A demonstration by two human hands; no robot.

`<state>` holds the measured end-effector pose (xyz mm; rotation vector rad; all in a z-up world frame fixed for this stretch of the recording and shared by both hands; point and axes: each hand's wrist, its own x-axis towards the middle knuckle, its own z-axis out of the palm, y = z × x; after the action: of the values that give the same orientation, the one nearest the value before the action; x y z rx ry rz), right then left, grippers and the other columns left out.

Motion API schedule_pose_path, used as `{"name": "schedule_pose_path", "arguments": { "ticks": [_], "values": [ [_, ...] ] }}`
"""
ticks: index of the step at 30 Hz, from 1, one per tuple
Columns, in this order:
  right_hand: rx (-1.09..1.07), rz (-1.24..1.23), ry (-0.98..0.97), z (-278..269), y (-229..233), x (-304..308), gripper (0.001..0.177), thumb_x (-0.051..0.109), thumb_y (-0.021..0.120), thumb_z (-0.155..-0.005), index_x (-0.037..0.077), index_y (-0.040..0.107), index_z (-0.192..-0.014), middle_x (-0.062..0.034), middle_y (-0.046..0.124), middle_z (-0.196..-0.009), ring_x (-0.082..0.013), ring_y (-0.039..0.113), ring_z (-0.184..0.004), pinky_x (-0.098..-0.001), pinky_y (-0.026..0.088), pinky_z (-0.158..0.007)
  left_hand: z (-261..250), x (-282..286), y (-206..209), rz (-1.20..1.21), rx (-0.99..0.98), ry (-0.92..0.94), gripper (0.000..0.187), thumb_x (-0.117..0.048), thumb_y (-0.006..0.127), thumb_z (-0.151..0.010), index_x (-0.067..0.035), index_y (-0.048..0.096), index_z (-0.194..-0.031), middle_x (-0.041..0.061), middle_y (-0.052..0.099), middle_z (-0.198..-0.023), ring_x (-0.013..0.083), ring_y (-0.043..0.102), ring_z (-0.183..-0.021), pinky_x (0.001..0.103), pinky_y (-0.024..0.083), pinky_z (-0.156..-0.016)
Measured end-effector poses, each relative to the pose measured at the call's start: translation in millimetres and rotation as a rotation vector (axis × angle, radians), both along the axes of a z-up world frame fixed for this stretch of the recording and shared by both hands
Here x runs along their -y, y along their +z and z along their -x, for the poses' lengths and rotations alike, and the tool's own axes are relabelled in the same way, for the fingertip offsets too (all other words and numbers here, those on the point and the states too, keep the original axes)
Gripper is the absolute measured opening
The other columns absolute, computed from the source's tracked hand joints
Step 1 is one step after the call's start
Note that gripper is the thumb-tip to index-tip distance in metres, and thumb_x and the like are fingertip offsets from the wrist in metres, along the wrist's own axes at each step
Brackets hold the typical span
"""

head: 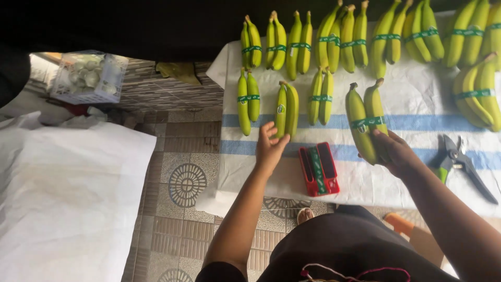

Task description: Bundling bunches of green bananas by trimming stems with shears and applying tape using a manual dispenser.

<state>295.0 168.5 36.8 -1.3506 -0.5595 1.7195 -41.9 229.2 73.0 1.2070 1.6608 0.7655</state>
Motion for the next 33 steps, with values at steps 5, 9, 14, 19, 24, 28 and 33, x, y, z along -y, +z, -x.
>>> {"name": "schedule_pose_path", "arguments": {
  "ticks": [5,9,14,19,24,28,33],
  "values": [
    [0.054,0.042,-0.19,4.1,-81.8,-58.1,0.05,0.049,0.068,-0.103,0.011,0.053,-0.133,-0.0113,0.064,-0.105,-0.0337,0.065,-0.09,-0.0527,0.047,-0.076,-24.7,-41.1,-90.8,0.052,-0.519,-0.196,0.1,-0.051,0.079,-0.076,-0.007,0.031,-0.153,0.022,0.044,-0.143,0.0403,0.051,-0.129,0.053,0.048,-0.103],
    [-0.057,0.098,-0.232,7.3,-104.5,-85.3,0.05,0.053,0.064,-0.104,0.016,0.049,-0.135,-0.0103,0.062,-0.112,-0.0352,0.065,-0.1,-0.0547,0.048,-0.087,-48.2,-77.5,-135.9,0.203,-0.766,-0.248,0.117,-0.055,0.074,-0.076,-0.002,0.012,-0.161,0.031,0.03,-0.151,0.0443,0.044,-0.132,0.059,0.051,-0.093],
    [0.696,0.171,-0.015,-12.9,-136.8,-100.8,0.069,0.062,0.052,-0.109,0.011,0.024,-0.147,-0.0313,0.061,-0.107,-0.0508,0.068,-0.082,-0.063,0.058,-0.063,-46.8,-94.2,-148.4,0.147,-0.827,-0.198,0.109,-0.049,0.082,-0.07,0.001,0.028,-0.151,0.022,0.052,-0.126,0.0382,0.058,-0.115,0.057,0.056,-0.082],
    [1.266,-0.027,0.005,3.6,-68.7,-86.7,0.064,0.041,0.064,-0.101,0.02,0.022,-0.145,-0.0159,0.035,-0.125,-0.044,0.041,-0.119,-0.0593,0.039,-0.094,-39.1,-85.6,-124.2,0.08,-0.652,-0.144,0.094,-0.046,0.075,-0.069,0.006,0.04,-0.139,0.021,0.055,-0.118,0.0414,0.063,-0.11,0.059,0.057,-0.08],
    [0.374,-0.358,-0.029,104.3,43.9,-60.6,0.067,0.021,0.062,-0.101,0.01,0.024,-0.155,-0.031,0.047,-0.128,-0.047,0.053,-0.117,-0.0517,0.046,-0.091,-43.9,-38.2,-61.5,-0.031,-0.254,0.087,0.094,-0.053,0.07,-0.069,0.004,0.039,-0.137,0.02,0.054,-0.115,0.0432,0.065,-0.108,0.058,0.055,-0.086],
    [0.065,-0.096,0.139,161.0,125.4,-35.6,0.097,0.051,0.059,-0.091,0.018,0.005,-0.165,-0.0421,0.019,-0.158,-0.0606,0.026,-0.145,-0.068,0.036,-0.106,-60.5,29.5,37.4,-0.046,-0.235,0.056,0.104,-0.049,0.08,-0.072,0.002,0.03,-0.148,0.024,0.049,-0.128,0.0478,0.057,-0.122,0.059,0.05,-0.1],
    [0.023,-0.181,0.093,145.2,102.0,-8.4,0.085,0.002,0.067,-0.085,0.013,0.029,-0.161,-0.0346,0.059,-0.129,-0.042,0.069,-0.086,-0.0498,0.059,-0.056,-9.4,97.1,69.4,-0.239,0.157,-0.21,0.075,-0.041,0.071,-0.091,-0.002,0.046,-0.15,0.03,0.055,-0.131,0.0425,0.065,-0.108,0.045,0.057,-0.078]
  ]
}}
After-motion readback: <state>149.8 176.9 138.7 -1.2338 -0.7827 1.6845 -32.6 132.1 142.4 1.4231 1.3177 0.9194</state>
